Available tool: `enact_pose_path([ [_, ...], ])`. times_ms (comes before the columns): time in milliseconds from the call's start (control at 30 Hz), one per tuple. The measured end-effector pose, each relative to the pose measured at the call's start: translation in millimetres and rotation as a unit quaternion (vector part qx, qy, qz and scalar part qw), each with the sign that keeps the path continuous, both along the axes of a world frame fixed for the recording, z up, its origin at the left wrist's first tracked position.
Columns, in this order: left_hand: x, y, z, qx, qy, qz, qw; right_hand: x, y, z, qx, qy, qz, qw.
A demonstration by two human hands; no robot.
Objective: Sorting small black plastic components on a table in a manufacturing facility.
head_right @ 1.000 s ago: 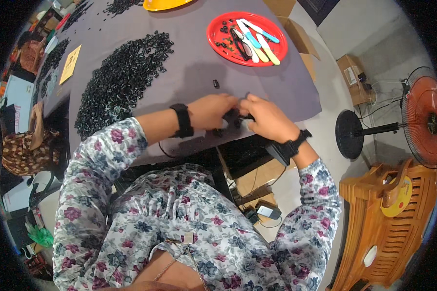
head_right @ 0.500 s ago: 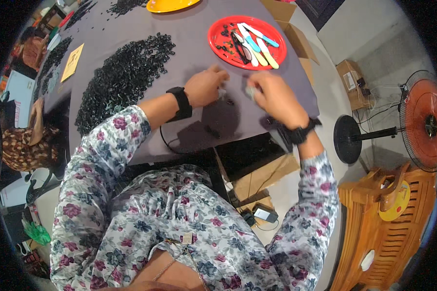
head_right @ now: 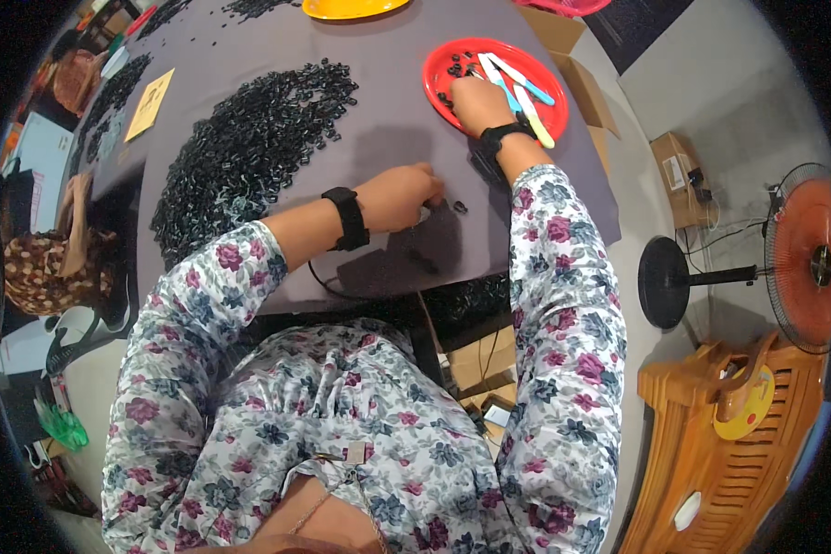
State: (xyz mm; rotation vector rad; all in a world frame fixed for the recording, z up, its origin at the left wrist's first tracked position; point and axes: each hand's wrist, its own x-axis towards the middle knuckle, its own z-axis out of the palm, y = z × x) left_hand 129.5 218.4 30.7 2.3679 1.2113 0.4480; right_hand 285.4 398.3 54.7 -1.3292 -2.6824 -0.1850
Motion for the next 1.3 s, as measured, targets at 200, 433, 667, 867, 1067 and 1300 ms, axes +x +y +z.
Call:
enact_pose_path([
  [200,-5,-6,4,-0.006,0.005,0.001,1.000,-4,-8,12,-0.050,0.069,0.004,0.996],
  [433,-4,-5,3,-0.011,-0.005,-0.002,1.000,-6,-5,15,-0.061,0.065,0.018,0.996],
  [667,-3,-6,4,-0.010,-0.003,-0.008,1.000,-6,-8,21,-0.081,0.086,0.017,0.993],
  [867,0,-24,30,-0.080,0.050,-0.017,0.995,12,11,8,-0.138,0.226,0.025,0.964],
  [1067,7,-30,30,-0.094,0.047,-0.066,0.992,48,-36,49,-0.367,0.377,0.006,0.850],
  [1300,39,-2,-21,-0.008,0.022,-0.093,0.995,106,-114,47,-0.417,0.465,0.066,0.779],
])
